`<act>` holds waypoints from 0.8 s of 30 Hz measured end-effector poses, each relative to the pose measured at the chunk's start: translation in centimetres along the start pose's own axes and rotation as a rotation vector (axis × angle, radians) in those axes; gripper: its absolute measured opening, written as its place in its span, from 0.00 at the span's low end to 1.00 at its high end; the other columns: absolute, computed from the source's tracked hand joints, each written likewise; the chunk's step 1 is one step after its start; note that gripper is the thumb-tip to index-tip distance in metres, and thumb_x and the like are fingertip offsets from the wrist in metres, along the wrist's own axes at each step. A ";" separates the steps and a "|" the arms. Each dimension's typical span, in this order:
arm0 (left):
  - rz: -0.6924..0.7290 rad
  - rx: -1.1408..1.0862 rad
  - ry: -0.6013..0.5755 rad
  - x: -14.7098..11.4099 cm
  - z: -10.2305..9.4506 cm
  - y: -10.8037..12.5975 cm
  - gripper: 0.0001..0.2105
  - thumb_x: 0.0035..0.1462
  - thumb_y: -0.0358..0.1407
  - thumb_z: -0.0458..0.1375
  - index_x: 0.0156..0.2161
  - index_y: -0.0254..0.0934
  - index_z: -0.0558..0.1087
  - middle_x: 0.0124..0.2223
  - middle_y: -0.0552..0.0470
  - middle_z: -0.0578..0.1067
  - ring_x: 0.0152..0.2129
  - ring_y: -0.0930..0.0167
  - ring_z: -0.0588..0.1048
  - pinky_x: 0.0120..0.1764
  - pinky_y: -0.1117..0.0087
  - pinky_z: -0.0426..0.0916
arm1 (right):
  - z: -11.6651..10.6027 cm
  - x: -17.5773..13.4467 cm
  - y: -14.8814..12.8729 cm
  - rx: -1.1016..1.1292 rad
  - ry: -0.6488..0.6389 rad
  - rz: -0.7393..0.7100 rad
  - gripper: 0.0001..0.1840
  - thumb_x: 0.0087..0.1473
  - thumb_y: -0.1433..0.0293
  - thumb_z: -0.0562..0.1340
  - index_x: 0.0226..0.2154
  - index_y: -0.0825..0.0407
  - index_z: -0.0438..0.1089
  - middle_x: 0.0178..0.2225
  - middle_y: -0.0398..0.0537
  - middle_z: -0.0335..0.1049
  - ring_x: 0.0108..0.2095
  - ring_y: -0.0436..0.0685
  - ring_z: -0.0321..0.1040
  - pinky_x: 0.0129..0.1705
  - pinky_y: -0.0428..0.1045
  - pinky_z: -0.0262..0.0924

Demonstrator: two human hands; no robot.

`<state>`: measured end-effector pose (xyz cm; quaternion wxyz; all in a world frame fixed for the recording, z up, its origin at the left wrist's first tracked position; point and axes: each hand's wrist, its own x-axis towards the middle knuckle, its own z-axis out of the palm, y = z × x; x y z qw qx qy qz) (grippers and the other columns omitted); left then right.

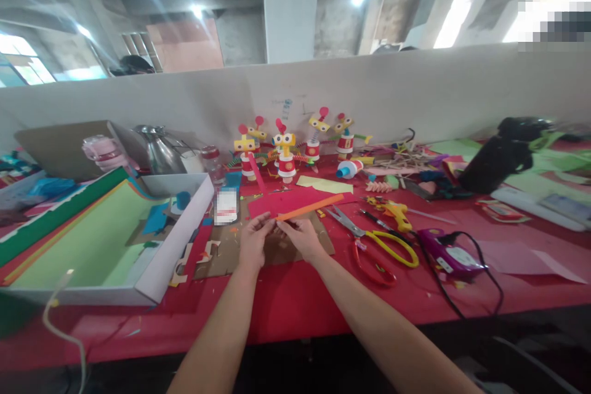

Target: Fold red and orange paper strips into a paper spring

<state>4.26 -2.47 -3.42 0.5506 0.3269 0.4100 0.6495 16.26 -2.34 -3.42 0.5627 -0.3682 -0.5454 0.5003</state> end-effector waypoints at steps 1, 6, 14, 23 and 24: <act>-0.005 -0.008 0.001 0.0 0.1 0.0 0.21 0.32 0.34 0.69 0.37 0.33 0.74 0.28 0.53 0.76 0.25 0.75 0.73 0.33 0.72 0.65 | 0.0 0.0 0.1 -0.004 0.018 0.005 0.11 0.44 0.62 0.63 0.23 0.53 0.72 0.21 0.44 0.70 0.22 0.52 0.64 0.27 0.47 0.61; -0.012 -0.015 -0.016 -0.4 0.5 0.2 0.20 0.33 0.34 0.69 0.37 0.34 0.73 0.28 0.54 0.75 0.25 0.75 0.72 0.33 0.73 0.65 | -0.1 0.0 0.5 0.005 0.096 0.013 0.12 0.44 0.61 0.64 0.24 0.54 0.71 0.21 0.44 0.70 0.21 0.51 0.64 0.25 0.46 0.60; -0.046 0.086 -0.115 -0.9 0.5 0.7 0.10 0.36 0.37 0.67 0.24 0.33 0.73 0.20 0.56 0.71 0.19 0.76 0.68 0.26 0.75 0.61 | -1.0 0.3 -0.4 -0.044 0.002 0.100 0.10 0.41 0.64 0.64 0.24 0.54 0.73 0.19 0.42 0.69 0.20 0.49 0.60 0.22 0.44 0.54; -0.069 -0.008 -0.139 -0.7 0.4 0.3 0.11 0.36 0.36 0.68 0.24 0.33 0.72 0.22 0.55 0.72 0.22 0.75 0.71 0.30 0.73 0.65 | -1.2 0.6 -0.3 0.061 0.013 0.116 0.11 0.41 0.62 0.64 0.22 0.53 0.72 0.19 0.41 0.67 0.20 0.48 0.60 0.24 0.44 0.53; -0.083 -0.023 -0.132 -0.7 0.4 0.4 0.11 0.35 0.35 0.68 0.24 0.33 0.72 0.23 0.55 0.73 0.22 0.75 0.71 0.31 0.73 0.65 | -1.1 0.6 -0.3 0.069 0.017 0.112 0.10 0.41 0.62 0.65 0.22 0.53 0.72 0.19 0.41 0.67 0.20 0.48 0.60 0.24 0.44 0.53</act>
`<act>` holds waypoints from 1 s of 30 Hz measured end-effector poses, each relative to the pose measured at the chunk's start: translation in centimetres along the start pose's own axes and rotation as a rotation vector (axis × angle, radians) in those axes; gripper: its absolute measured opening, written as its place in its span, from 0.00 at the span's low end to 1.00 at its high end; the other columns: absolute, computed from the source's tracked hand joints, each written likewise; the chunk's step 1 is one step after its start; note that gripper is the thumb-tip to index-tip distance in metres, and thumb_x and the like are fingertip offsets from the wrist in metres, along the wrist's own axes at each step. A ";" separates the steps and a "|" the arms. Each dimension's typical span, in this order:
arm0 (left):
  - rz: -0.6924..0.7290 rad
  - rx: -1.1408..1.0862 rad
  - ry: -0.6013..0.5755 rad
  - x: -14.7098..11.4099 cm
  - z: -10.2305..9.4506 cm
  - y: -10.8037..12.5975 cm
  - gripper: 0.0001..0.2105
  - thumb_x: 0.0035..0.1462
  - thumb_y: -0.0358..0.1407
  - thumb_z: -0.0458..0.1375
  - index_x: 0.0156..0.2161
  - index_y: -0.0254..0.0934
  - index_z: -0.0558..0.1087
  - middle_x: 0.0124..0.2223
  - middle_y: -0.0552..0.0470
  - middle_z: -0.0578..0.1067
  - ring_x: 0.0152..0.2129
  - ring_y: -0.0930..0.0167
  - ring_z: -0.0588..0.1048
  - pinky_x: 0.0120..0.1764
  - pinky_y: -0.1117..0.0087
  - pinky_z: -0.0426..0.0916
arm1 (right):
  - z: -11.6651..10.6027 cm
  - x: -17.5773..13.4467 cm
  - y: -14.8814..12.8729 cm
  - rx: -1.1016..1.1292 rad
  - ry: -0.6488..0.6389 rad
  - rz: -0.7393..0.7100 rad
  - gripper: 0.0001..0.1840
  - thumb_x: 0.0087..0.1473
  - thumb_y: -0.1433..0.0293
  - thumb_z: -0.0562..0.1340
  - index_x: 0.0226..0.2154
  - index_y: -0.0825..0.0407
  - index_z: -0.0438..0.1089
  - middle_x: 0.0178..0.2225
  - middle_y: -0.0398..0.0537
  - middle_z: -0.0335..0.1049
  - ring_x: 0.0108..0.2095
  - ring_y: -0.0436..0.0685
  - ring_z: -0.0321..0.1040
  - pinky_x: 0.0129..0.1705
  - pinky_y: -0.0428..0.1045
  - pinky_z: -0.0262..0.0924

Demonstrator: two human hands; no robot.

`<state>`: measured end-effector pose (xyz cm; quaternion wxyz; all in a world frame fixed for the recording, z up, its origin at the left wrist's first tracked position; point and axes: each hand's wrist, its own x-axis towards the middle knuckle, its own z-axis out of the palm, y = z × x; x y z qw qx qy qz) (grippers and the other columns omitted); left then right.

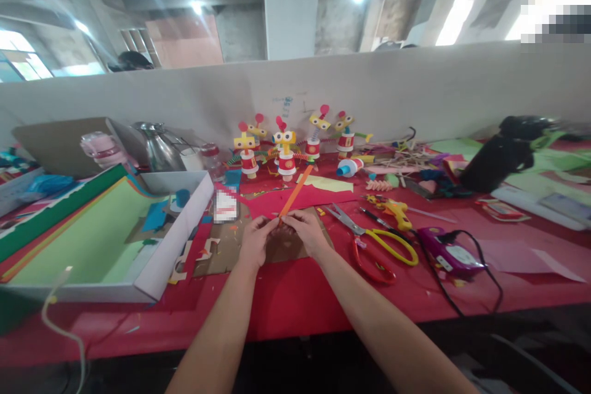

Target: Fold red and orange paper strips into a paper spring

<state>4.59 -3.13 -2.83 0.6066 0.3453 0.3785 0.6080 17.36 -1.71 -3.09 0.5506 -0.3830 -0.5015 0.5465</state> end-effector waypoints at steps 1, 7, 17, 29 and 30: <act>-0.011 -0.019 0.008 0.0 0.1 0.1 0.11 0.34 0.35 0.69 0.25 0.33 0.72 0.24 0.55 0.73 0.23 0.75 0.72 0.32 0.73 0.66 | 0.1 0.0 -0.1 0.008 0.003 -0.004 0.10 0.41 0.62 0.65 0.22 0.53 0.72 0.19 0.41 0.67 0.20 0.48 0.60 0.24 0.44 0.53; -0.065 -0.083 0.052 -0.1 0.2 0.5 0.14 0.32 0.31 0.69 0.28 0.32 0.74 0.28 0.52 0.76 0.25 0.75 0.74 0.33 0.73 0.67 | 0.2 -0.2 -0.4 0.019 -0.002 -0.005 0.11 0.42 0.61 0.65 0.22 0.53 0.71 0.18 0.40 0.66 0.20 0.48 0.59 0.24 0.44 0.52; -0.084 -0.137 0.072 0.0 0.3 0.2 0.13 0.32 0.29 0.69 0.28 0.31 0.74 0.27 0.51 0.77 0.25 0.72 0.75 0.35 0.71 0.68 | 0.3 -0.1 -0.1 -0.034 0.016 -0.037 0.12 0.42 0.60 0.64 0.23 0.52 0.71 0.19 0.41 0.66 0.21 0.48 0.59 0.23 0.44 0.52; -0.041 -0.142 0.032 0.1 0.6 -0.1 0.13 0.29 0.30 0.70 0.26 0.31 0.74 0.25 0.49 0.77 0.28 0.66 0.77 0.39 0.65 0.70 | 0.3 0.0 0.1 0.001 0.031 -0.030 0.13 0.42 0.58 0.64 0.24 0.52 0.71 0.19 0.40 0.65 0.21 0.49 0.59 0.24 0.44 0.53; -0.038 -0.140 0.027 0.1 0.6 -0.1 0.14 0.29 0.30 0.70 0.26 0.31 0.74 0.25 0.49 0.77 0.28 0.66 0.77 0.39 0.64 0.70 | 0.3 0.0 0.1 0.010 0.030 -0.027 0.14 0.42 0.58 0.65 0.24 0.52 0.71 0.19 0.40 0.65 0.21 0.48 0.58 0.24 0.44 0.53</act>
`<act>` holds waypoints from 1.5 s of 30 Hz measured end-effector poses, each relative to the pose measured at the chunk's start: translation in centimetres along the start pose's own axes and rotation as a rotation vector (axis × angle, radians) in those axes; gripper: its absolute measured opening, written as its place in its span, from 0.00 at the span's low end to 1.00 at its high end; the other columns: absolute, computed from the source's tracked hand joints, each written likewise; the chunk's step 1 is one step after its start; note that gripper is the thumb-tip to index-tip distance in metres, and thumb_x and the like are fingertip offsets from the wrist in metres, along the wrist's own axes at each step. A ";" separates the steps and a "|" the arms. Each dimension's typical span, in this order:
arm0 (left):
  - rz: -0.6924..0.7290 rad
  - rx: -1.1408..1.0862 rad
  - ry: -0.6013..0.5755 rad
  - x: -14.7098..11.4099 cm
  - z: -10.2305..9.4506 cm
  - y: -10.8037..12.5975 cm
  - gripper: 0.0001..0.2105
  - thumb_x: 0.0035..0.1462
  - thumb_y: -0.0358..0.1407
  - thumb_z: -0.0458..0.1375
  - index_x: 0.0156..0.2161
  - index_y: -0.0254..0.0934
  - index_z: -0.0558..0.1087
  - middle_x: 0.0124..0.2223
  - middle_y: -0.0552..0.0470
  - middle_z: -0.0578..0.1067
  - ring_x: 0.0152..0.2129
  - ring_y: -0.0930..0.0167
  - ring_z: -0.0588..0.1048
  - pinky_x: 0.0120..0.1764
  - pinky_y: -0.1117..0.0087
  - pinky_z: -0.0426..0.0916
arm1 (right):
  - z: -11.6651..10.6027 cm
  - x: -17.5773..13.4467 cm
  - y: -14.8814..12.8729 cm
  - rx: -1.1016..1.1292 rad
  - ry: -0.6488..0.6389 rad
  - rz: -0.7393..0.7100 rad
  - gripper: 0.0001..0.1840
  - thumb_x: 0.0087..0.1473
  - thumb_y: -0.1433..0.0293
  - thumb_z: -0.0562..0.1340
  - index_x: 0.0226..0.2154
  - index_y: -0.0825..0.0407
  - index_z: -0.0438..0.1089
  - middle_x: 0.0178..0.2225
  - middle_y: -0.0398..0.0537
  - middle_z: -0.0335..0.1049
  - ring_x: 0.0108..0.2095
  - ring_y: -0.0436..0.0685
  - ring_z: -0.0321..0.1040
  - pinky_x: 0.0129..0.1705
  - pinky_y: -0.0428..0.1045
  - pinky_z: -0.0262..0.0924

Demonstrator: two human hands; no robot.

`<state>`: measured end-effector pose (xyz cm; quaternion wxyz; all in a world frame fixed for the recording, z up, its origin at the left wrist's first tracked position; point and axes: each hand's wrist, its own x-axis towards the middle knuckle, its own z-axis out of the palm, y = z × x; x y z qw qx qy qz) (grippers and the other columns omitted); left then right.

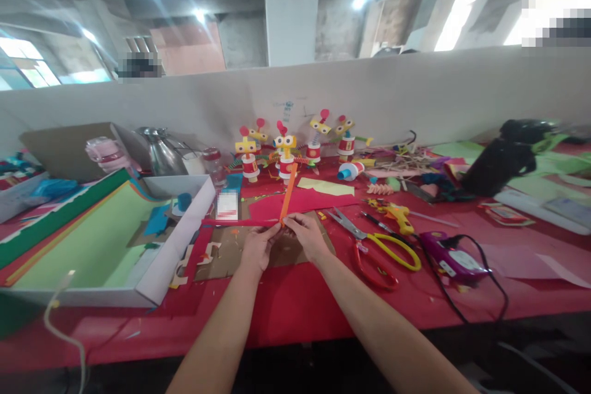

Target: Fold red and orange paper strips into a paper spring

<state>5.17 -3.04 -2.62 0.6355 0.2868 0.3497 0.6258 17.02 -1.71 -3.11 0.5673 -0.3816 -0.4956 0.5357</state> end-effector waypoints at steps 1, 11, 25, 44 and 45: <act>0.004 0.000 -0.003 0.0 0.1 0.0 0.14 0.29 0.30 0.70 0.27 0.31 0.74 0.25 0.48 0.77 0.28 0.66 0.77 0.39 0.64 0.70 | 0.0 0.0 0.0 0.008 -0.002 0.000 0.14 0.41 0.58 0.65 0.24 0.52 0.71 0.19 0.40 0.65 0.21 0.48 0.58 0.24 0.44 0.52; 0.030 0.036 -0.035 0.1 -0.1 -0.2 0.16 0.29 0.33 0.70 0.29 0.30 0.76 0.25 0.47 0.78 0.29 0.64 0.77 0.37 0.64 0.71 | 0.4 -0.3 -0.2 0.025 0.013 -0.036 0.13 0.44 0.59 0.64 0.23 0.52 0.70 0.19 0.39 0.64 0.21 0.48 0.57 0.24 0.45 0.52; 0.092 0.139 0.056 -0.1 -0.5 -0.2 0.13 0.30 0.36 0.70 0.24 0.31 0.75 0.21 0.48 0.76 0.26 0.64 0.77 0.33 0.65 0.70 | 0.4 -0.5 -0.1 0.004 -0.075 -0.023 0.14 0.44 0.58 0.64 0.24 0.53 0.71 0.20 0.42 0.70 0.23 0.51 0.66 0.29 0.47 0.63; 0.082 0.017 -0.037 -0.3 0.2 -0.1 0.14 0.31 0.33 0.70 0.27 0.31 0.74 0.23 0.50 0.76 0.25 0.68 0.76 0.34 0.67 0.68 | 0.6 -0.5 0.1 0.000 0.021 -0.076 0.11 0.43 0.61 0.65 0.24 0.53 0.73 0.18 0.42 0.68 0.20 0.49 0.63 0.24 0.45 0.59; 0.092 0.036 -0.034 -0.4 0.2 -0.1 0.14 0.32 0.33 0.70 0.27 0.31 0.73 0.23 0.50 0.76 0.24 0.68 0.76 0.33 0.67 0.68 | 0.5 -0.5 0.1 -0.002 0.018 -0.074 0.11 0.43 0.61 0.65 0.23 0.53 0.72 0.18 0.42 0.68 0.20 0.49 0.63 0.24 0.45 0.58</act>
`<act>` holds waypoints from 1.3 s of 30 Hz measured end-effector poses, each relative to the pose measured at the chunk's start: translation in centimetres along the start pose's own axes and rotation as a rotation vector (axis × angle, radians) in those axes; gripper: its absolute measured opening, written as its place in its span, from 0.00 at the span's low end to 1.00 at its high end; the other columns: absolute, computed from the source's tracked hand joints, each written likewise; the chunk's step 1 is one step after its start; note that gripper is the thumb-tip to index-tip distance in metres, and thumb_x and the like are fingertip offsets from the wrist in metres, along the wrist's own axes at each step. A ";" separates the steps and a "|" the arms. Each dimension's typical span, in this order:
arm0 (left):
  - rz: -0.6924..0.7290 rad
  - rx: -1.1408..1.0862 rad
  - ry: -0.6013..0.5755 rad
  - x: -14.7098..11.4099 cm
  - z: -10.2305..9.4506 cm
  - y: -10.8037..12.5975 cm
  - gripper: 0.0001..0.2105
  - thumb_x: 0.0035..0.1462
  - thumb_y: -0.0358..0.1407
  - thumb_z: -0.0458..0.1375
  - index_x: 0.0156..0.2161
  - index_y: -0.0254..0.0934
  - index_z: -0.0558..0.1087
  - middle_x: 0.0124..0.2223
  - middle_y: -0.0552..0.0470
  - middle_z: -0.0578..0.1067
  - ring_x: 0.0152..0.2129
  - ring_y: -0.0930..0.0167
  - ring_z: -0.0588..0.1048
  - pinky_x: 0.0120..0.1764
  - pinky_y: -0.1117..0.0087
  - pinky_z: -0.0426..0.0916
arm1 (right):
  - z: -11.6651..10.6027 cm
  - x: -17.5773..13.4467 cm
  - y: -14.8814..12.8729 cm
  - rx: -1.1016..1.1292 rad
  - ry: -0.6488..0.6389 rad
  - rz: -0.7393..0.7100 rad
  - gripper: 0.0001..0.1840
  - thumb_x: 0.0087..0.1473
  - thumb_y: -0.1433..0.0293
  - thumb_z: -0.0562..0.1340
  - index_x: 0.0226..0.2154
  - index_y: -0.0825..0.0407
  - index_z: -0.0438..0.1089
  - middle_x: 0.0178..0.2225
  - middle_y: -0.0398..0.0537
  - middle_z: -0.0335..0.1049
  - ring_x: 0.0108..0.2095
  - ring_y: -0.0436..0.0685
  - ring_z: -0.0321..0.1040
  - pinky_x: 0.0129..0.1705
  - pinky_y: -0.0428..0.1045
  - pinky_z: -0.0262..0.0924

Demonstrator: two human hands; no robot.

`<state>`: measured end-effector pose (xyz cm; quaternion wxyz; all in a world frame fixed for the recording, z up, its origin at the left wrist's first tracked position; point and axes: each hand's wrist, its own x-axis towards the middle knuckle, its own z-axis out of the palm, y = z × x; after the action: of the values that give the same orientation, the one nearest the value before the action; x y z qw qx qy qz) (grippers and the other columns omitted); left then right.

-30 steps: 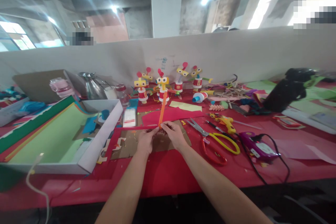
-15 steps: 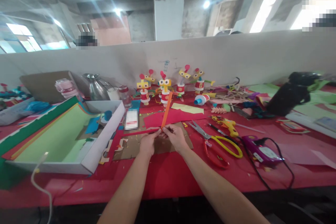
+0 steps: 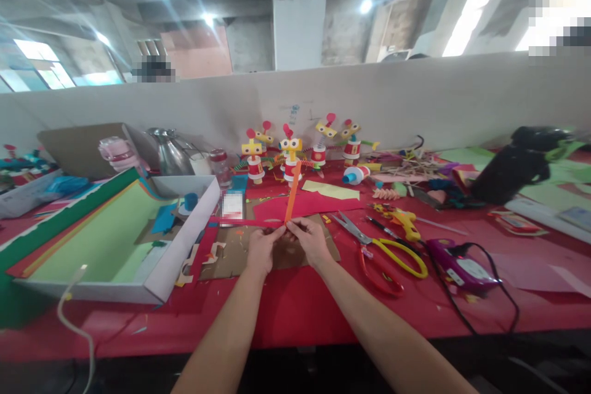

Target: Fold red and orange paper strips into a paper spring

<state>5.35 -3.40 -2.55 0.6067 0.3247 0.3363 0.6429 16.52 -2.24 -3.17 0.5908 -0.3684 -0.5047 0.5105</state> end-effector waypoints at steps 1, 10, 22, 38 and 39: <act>0.009 0.014 0.007 0.0 0.0 0.0 0.15 0.32 0.34 0.69 0.28 0.31 0.73 0.23 0.50 0.76 0.23 0.68 0.75 0.33 0.67 0.68 | 0.0 0.0 0.0 0.003 -0.003 0.008 0.11 0.44 0.61 0.65 0.23 0.53 0.72 0.18 0.42 0.68 0.20 0.49 0.63 0.24 0.45 0.58; 0.067 0.065 0.058 0.4 -0.9 0.2 0.19 0.33 0.36 0.69 0.35 0.33 0.71 0.23 0.54 0.74 0.21 0.72 0.73 0.30 0.70 0.67 | 0.1 -0.1 0.3 -0.057 -0.102 -0.018 0.15 0.43 0.59 0.65 0.32 0.52 0.72 0.23 0.42 0.69 0.22 0.50 0.63 0.24 0.46 0.59; 0.046 0.179 0.088 0.5 -0.7 -0.4 0.17 0.32 0.38 0.69 0.30 0.32 0.73 0.22 0.53 0.74 0.18 0.73 0.71 0.26 0.71 0.63 | 0.0 -0.3 0.1 -0.053 -0.059 0.011 0.14 0.41 0.59 0.65 0.23 0.52 0.68 0.16 0.40 0.65 0.16 0.48 0.61 0.19 0.44 0.59; 0.069 0.026 0.089 0.0 0.2 0.2 0.17 0.33 0.35 0.69 0.31 0.33 0.71 0.24 0.54 0.75 0.21 0.71 0.74 0.29 0.71 0.66 | 0.3 -0.3 -0.3 0.052 -0.063 0.039 0.12 0.43 0.60 0.65 0.29 0.52 0.72 0.22 0.43 0.69 0.21 0.49 0.61 0.23 0.45 0.58; 0.068 0.027 0.090 0.0 0.1 0.2 0.16 0.34 0.35 0.69 0.31 0.33 0.72 0.24 0.54 0.75 0.21 0.71 0.74 0.29 0.71 0.66 | 0.3 -0.3 -0.3 0.052 -0.064 0.035 0.12 0.44 0.60 0.64 0.28 0.52 0.72 0.21 0.43 0.69 0.21 0.49 0.61 0.23 0.45 0.57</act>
<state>5.37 -3.37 -2.34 0.5644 0.3151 0.3607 0.6724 16.31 -2.61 -2.91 0.5746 -0.3450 -0.5034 0.5454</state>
